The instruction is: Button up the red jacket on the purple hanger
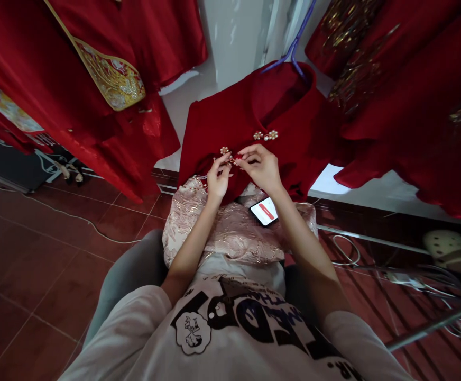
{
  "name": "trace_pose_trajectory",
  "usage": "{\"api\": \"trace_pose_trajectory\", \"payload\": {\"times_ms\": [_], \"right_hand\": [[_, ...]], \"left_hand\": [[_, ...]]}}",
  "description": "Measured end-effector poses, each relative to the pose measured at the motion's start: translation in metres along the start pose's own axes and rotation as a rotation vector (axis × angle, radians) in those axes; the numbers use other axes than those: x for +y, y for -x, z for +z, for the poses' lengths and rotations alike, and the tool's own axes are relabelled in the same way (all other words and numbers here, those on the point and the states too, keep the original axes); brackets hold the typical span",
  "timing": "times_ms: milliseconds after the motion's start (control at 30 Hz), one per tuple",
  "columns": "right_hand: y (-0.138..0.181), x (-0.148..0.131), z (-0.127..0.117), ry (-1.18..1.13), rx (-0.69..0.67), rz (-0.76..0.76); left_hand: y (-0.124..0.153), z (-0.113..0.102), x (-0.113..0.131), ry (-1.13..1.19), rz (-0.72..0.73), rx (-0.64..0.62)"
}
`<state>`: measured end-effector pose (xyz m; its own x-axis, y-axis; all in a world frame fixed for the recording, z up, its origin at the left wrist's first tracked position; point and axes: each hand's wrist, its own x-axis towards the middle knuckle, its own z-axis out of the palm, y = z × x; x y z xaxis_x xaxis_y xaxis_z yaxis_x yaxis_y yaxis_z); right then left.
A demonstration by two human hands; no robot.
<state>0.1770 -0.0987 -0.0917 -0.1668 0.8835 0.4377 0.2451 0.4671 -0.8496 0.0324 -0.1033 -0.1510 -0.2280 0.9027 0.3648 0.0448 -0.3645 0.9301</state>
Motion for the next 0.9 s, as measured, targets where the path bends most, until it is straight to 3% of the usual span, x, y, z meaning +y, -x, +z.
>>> {"api": "trace_pose_trajectory", "payload": {"times_ms": [100, 233, 500, 667, 900], "right_hand": [[-0.007, 0.001, 0.003, 0.045, 0.057, -0.018], [-0.010, -0.003, 0.007, 0.106, 0.031, -0.031], [-0.005, -0.005, 0.017, 0.203, 0.025, -0.100], [-0.004, -0.003, 0.014, 0.203, -0.009, -0.101], [-0.003, -0.003, 0.012, 0.201, 0.007, -0.117]], "left_hand": [[-0.003, -0.003, 0.003, 0.020, 0.012, -0.011], [-0.005, -0.004, 0.003, 0.002, 0.047, 0.036], [0.002, -0.006, 0.006, -0.200, 0.231, 0.174], [0.003, -0.010, 0.016, -0.388, 0.340, 0.169], [-0.002, -0.012, 0.026, -0.416, 0.338, 0.105]]}}
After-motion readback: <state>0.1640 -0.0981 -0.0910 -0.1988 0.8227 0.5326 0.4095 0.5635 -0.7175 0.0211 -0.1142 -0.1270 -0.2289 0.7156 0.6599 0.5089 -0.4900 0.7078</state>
